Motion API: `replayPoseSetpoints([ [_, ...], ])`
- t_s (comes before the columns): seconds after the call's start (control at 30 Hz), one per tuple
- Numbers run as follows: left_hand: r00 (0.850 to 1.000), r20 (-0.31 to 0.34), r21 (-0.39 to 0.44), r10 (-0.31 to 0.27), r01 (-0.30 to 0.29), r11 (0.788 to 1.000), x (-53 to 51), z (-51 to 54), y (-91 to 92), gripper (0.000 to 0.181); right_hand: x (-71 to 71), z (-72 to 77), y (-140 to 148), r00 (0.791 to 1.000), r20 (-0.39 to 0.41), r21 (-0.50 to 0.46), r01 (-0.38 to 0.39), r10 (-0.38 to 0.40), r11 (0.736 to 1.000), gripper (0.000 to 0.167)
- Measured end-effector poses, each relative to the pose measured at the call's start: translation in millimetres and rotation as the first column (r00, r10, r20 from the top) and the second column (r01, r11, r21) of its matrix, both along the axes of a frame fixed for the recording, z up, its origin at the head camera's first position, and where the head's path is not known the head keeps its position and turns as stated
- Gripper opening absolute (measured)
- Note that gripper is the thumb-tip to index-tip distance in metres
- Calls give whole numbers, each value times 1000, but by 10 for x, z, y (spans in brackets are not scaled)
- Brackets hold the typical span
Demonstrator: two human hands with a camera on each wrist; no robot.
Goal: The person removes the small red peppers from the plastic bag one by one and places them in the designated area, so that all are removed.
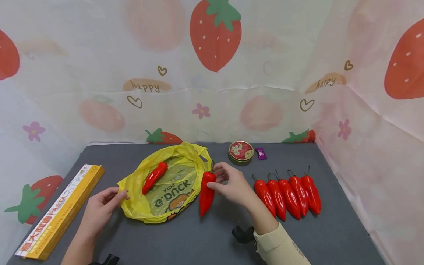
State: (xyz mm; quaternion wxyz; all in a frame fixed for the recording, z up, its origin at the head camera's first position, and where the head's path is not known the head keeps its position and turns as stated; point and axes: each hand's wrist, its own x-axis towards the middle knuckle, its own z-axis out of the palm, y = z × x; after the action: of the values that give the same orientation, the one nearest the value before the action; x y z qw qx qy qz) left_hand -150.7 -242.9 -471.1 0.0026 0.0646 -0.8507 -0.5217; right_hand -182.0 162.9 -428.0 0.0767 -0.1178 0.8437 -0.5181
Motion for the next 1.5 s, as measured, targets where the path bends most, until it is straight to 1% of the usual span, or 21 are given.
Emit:
replayPoseSetpoints([
  [0.1, 1000, -2, 0, -1, 1, 1000, 2, -9, -5, 45, 33, -69, 124, 1000, 2, 20, -1, 1, 1000, 47],
  [0.23, 1000, -11, 14, -8, 8, 1000, 16, -25, -1, 42, 86, -184, 366, 1000, 14, 62, 19, -20, 998, 49],
  [0.43, 1000, -21, 19, -2, 2, 1000, 10, -31, -2, 43, 128, -293, 803, 997, 70, 90, 39, -45, 995, 50],
  [0.53, 1000, -19, 14, -3, 3, 1000, -3, -35, -2, 44, 132, -312, 952, 995, 79, 156, 45, -58, 987, 49],
  [0.7, 1000, 1, 8, -8, 8, 1000, -14, -38, 19, 43, 165, -328, 1024, 998, 27, 283, 54, -65, 958, 47],
  [0.87, 1000, 9, 2, -10, 10, 1000, -16, -34, 44, 44, 188, -353, 944, 996, -54, 379, 92, -77, 921, 46],
  [0.97, 1000, 1, 8, -5, 5, 1000, -12, -35, 50, 42, 196, -363, 888, 992, -100, 437, 112, -75, 892, 43],
  [1.1, 1000, -10, 22, -5, 5, 1000, 2, -32, 36, 42, 213, -357, 819, 982, -168, 496, 164, -92, 853, 42],
  [1.2, 1000, -14, 28, -6, 6, 1000, 12, -22, 25, 43, 229, -377, 777, 972, -224, 550, 191, -76, 813, 49],
  [1.3, 1000, -15, 27, -6, 7, 1000, 16, -16, 26, 43, 240, -423, 761, 964, -259, 608, 205, -52, 767, 55],
  [1.37, 1000, -15, 25, -6, 7, 1000, 18, -14, 26, 42, 240, -450, 759, 961, -274, 633, 215, -45, 744, 56],
  [1.43, 1000, -16, 28, -8, 8, 1000, 18, -13, 26, 43, 236, -472, 766, 957, -284, 641, 235, -59, 731, 55],
  [1.5, 1000, -16, 31, -10, 10, 999, 18, -15, 28, 43, 235, -486, 777, 955, -289, 640, 247, -70, 728, 54],
])
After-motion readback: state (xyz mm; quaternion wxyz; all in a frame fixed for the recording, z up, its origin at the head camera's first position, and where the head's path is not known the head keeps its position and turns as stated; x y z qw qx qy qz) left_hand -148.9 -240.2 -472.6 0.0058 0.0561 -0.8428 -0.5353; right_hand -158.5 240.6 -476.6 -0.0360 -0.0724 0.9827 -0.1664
